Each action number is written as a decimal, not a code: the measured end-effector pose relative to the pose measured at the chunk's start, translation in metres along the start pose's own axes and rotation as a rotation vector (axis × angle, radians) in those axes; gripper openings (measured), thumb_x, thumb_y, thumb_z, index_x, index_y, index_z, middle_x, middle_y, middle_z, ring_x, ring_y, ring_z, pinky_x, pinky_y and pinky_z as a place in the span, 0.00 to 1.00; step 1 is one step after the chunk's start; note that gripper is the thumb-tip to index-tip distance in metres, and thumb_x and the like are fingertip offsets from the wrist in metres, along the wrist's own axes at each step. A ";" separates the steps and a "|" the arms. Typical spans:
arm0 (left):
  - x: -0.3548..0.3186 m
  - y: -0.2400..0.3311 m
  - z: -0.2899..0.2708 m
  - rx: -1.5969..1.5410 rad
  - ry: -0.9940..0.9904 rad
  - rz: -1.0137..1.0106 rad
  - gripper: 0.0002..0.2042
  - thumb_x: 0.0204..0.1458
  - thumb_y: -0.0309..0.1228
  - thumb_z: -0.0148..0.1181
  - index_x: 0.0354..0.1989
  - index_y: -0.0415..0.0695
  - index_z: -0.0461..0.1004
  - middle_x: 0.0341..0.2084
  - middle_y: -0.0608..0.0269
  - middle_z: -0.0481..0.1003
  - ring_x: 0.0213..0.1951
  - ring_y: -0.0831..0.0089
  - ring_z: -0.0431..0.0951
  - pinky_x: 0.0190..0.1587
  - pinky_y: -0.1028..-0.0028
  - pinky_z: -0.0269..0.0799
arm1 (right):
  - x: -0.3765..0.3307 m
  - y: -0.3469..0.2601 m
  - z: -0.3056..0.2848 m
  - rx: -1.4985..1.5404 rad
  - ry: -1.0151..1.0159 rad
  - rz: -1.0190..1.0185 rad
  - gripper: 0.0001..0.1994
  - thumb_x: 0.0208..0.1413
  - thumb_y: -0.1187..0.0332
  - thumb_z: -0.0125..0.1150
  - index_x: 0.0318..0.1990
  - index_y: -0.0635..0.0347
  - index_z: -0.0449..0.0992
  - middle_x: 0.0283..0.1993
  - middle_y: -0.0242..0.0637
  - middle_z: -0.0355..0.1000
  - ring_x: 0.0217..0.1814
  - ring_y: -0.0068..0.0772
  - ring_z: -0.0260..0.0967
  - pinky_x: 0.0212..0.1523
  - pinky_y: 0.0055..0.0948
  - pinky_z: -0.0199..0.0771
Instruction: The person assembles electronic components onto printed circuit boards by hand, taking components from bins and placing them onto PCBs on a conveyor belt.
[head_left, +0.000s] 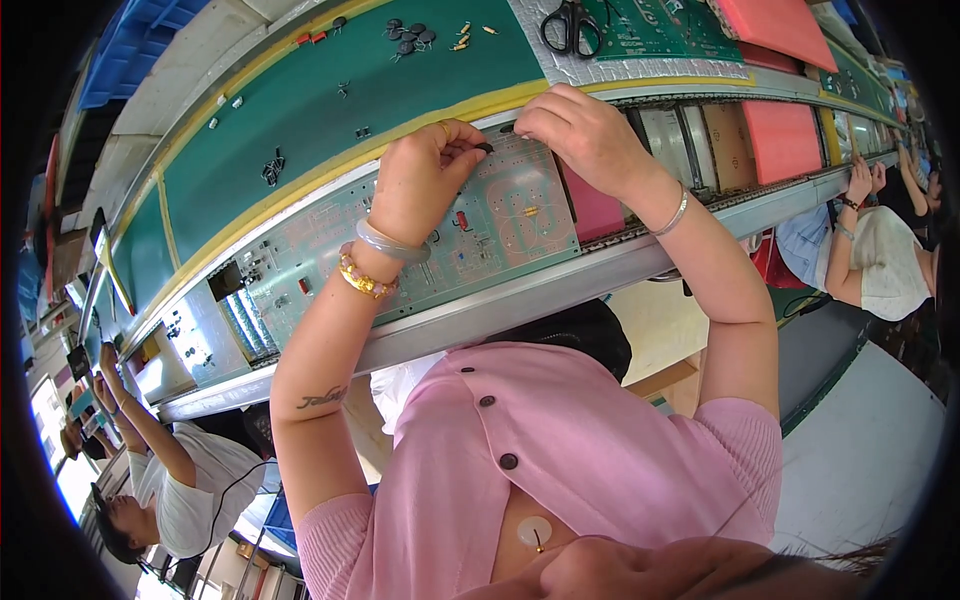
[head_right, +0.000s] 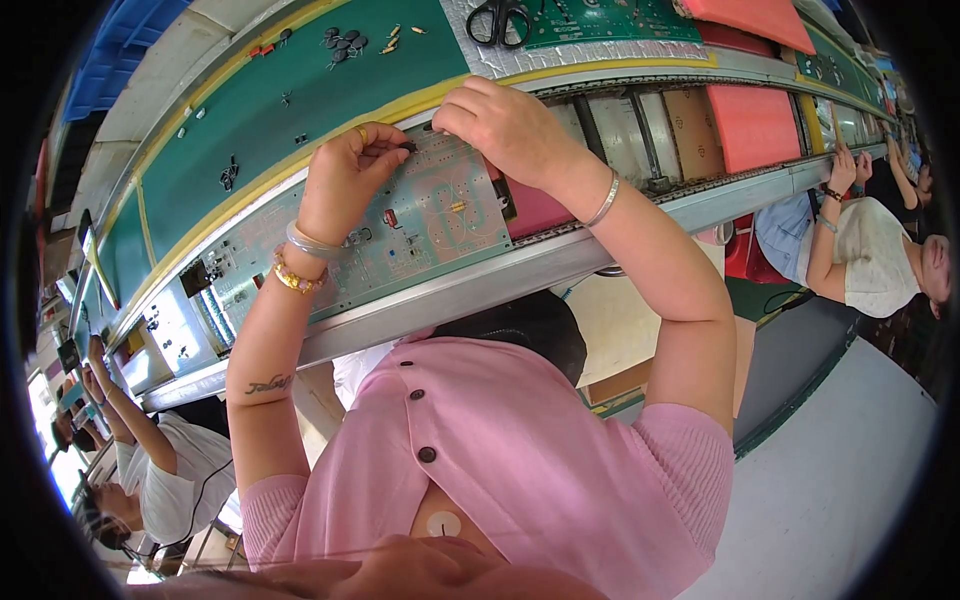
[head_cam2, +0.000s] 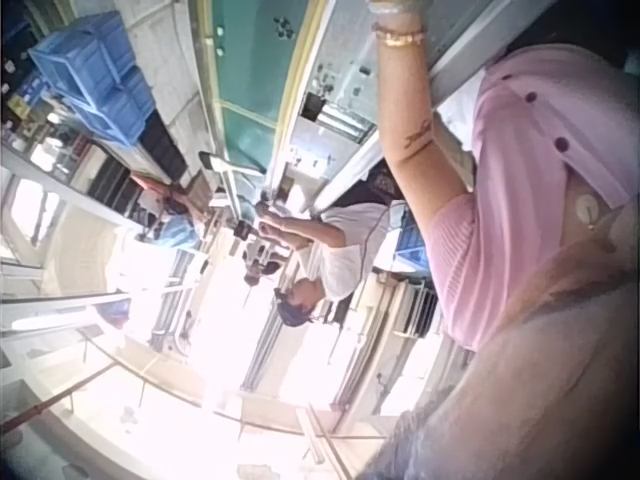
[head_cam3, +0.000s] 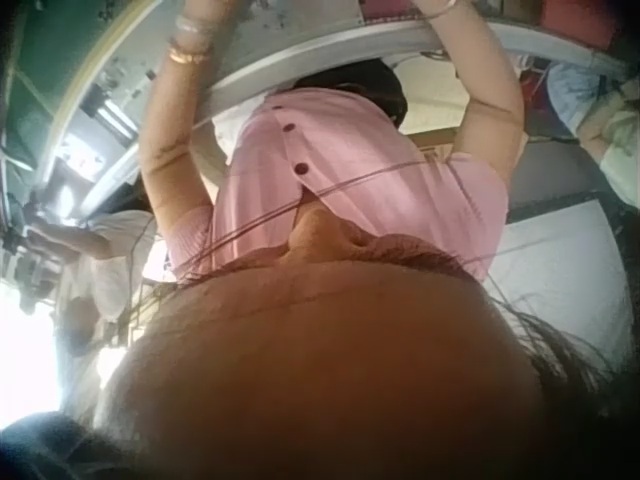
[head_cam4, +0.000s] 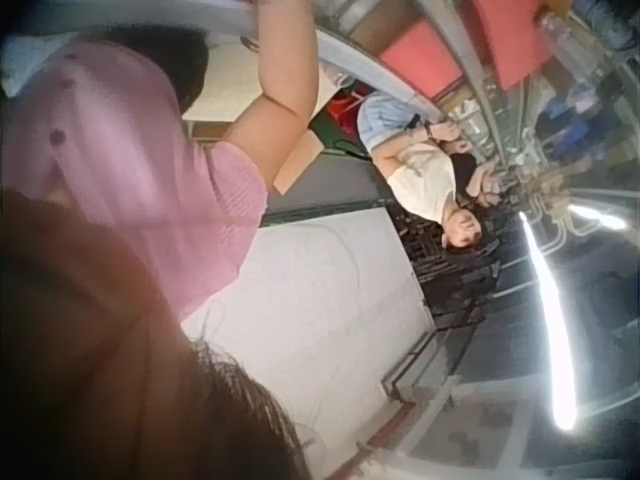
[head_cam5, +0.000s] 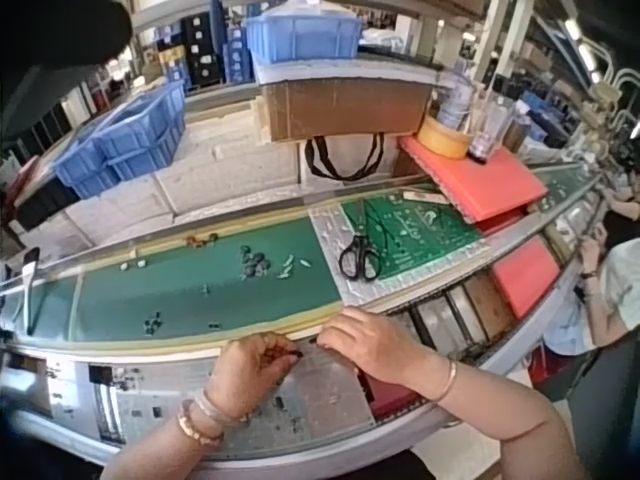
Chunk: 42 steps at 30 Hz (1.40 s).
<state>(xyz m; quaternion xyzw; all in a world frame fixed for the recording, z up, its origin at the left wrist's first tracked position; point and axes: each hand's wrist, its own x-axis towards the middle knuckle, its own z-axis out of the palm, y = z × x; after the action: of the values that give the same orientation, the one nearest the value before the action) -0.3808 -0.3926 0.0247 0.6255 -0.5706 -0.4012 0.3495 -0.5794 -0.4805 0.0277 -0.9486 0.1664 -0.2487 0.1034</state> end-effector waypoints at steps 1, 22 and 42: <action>0.000 -0.001 0.000 -0.009 0.028 0.024 0.07 0.46 0.22 0.62 0.35 0.35 0.77 0.26 0.56 0.79 0.29 0.72 0.80 0.34 0.76 0.75 | 0.001 0.000 0.000 0.001 0.000 0.001 0.06 0.44 0.73 0.56 0.33 0.57 0.70 0.33 0.32 0.67 0.41 0.33 0.67 0.37 0.27 0.73; -0.001 0.001 0.001 0.031 0.033 0.045 0.08 0.45 0.23 0.63 0.35 0.36 0.77 0.25 0.56 0.79 0.28 0.72 0.80 0.34 0.76 0.74 | 0.003 0.009 0.013 0.099 0.106 -0.143 0.07 0.40 0.74 0.60 0.31 0.58 0.73 0.33 0.34 0.71 0.36 0.36 0.69 0.35 0.29 0.73; 0.000 0.007 -0.004 0.350 0.131 0.311 0.05 0.44 0.23 0.65 0.31 0.38 0.78 0.28 0.59 0.78 0.27 0.72 0.79 0.33 0.76 0.75 | -0.055 -0.086 0.004 0.056 -0.034 0.379 0.24 0.43 0.72 0.64 0.51 0.62 0.67 0.55 0.41 0.68 0.60 0.43 0.62 0.58 0.40 0.64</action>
<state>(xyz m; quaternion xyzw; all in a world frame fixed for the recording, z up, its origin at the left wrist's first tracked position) -0.3803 -0.3936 0.0326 0.6058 -0.6972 -0.1962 0.3294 -0.5999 -0.3807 0.0241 -0.9010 0.3335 -0.2130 0.1776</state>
